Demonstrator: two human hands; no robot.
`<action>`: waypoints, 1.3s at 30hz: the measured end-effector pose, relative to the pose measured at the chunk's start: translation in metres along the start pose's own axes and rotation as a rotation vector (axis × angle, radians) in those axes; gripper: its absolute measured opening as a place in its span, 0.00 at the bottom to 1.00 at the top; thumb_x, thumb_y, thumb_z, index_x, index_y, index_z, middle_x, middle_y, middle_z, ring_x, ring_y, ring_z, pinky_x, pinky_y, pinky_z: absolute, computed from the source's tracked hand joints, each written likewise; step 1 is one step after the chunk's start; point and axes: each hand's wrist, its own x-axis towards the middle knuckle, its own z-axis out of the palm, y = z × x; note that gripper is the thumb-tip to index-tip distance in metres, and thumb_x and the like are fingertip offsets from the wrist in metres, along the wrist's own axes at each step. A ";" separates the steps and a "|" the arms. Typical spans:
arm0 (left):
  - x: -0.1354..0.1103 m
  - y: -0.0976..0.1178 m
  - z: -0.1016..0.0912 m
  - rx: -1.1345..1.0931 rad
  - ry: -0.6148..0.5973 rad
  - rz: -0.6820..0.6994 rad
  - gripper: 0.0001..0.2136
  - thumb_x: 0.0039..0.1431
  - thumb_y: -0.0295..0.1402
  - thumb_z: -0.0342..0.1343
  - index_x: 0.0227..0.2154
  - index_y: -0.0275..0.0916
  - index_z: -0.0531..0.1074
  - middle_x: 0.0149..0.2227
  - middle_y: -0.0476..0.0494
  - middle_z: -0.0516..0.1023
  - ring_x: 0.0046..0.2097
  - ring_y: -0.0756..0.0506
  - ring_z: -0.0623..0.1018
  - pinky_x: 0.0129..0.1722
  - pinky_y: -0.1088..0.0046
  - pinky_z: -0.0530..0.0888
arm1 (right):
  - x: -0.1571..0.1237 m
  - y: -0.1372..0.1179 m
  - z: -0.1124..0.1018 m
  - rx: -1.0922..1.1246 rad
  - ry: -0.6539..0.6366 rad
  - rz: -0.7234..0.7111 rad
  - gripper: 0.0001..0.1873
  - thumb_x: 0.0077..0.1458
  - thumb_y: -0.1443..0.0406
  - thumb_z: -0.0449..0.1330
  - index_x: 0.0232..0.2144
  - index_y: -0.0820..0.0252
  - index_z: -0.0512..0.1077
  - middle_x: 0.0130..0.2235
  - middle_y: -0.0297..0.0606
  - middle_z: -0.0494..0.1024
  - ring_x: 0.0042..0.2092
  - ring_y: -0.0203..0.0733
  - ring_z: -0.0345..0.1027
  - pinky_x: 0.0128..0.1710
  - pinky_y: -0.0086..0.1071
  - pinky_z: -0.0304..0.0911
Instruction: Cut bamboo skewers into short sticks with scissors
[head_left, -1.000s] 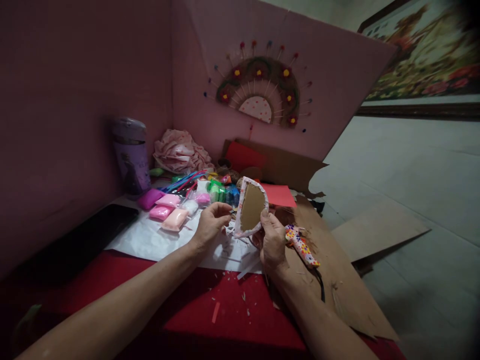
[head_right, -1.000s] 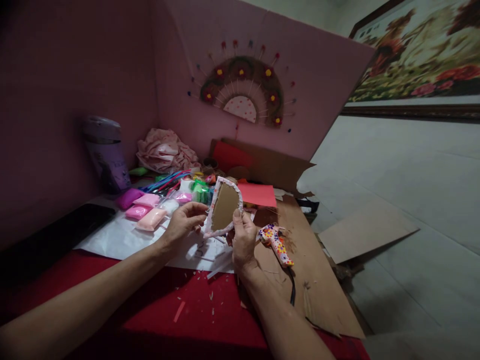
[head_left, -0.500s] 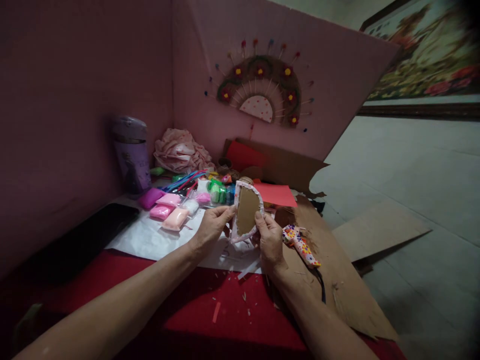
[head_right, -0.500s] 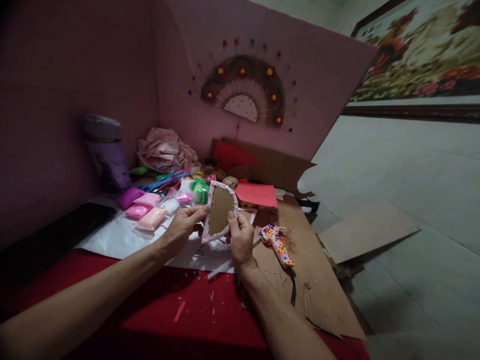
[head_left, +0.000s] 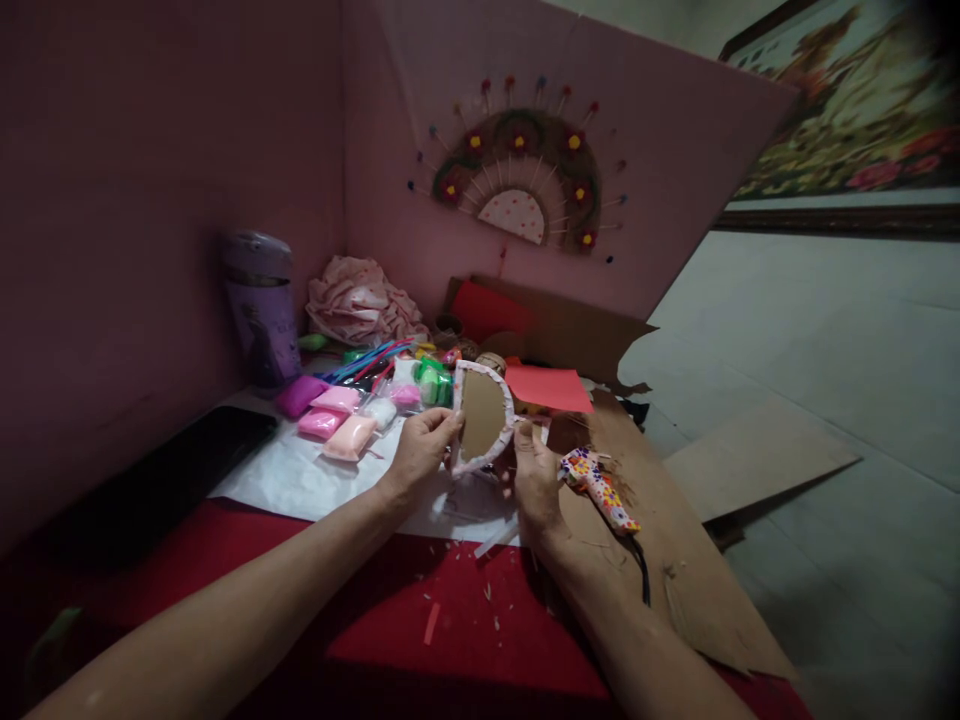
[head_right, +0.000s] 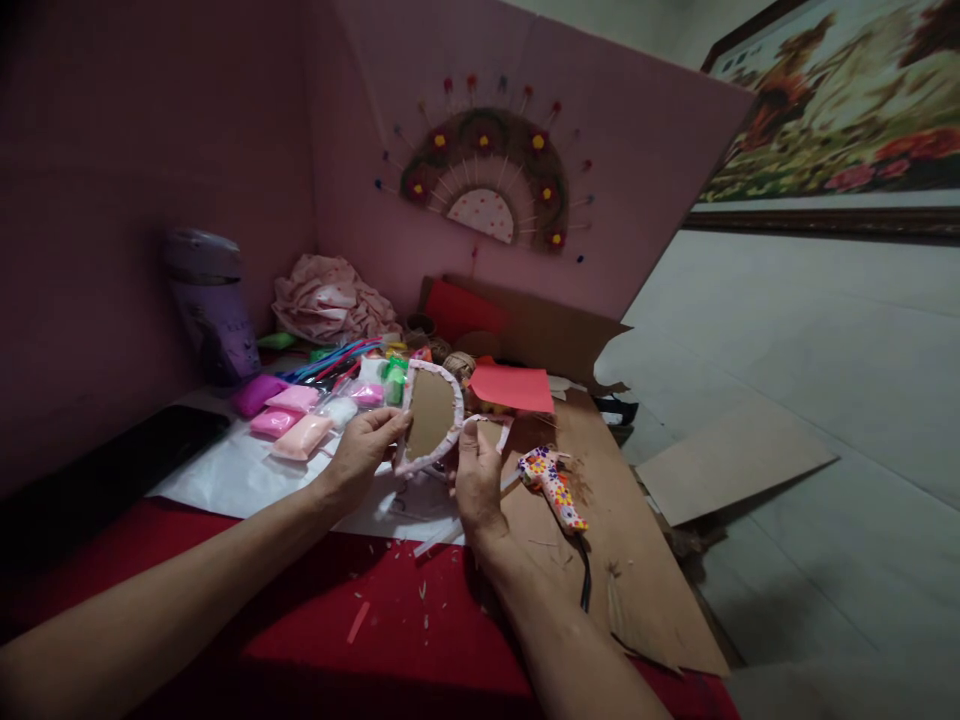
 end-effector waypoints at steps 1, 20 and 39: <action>0.002 -0.001 -0.001 -0.007 0.045 0.015 0.16 0.42 0.45 0.60 0.19 0.35 0.68 0.17 0.54 0.64 0.18 0.56 0.61 0.17 0.80 0.58 | 0.001 -0.001 0.000 0.034 0.030 0.007 0.27 0.51 0.42 0.49 0.27 0.61 0.66 0.16 0.26 0.61 0.14 0.26 0.49 0.08 0.20 0.46; 0.020 -0.008 -0.014 -0.054 0.286 0.023 0.17 0.41 0.46 0.59 0.22 0.35 0.67 0.15 0.56 0.61 0.17 0.55 0.59 0.17 0.79 0.56 | 0.026 -0.004 -0.018 -0.019 0.332 -0.258 0.22 0.50 0.47 0.54 0.22 0.59 0.61 0.16 0.24 0.59 0.17 0.29 0.49 0.17 0.24 0.48; 0.032 -0.014 -0.020 0.088 0.424 0.171 0.11 0.46 0.40 0.54 0.19 0.37 0.65 0.16 0.54 0.63 0.22 0.53 0.62 0.21 0.79 0.58 | 0.002 -0.015 -0.013 -1.628 0.107 -0.415 0.14 0.57 0.68 0.50 0.44 0.63 0.68 0.38 0.47 0.73 0.39 0.47 0.66 0.35 0.35 0.55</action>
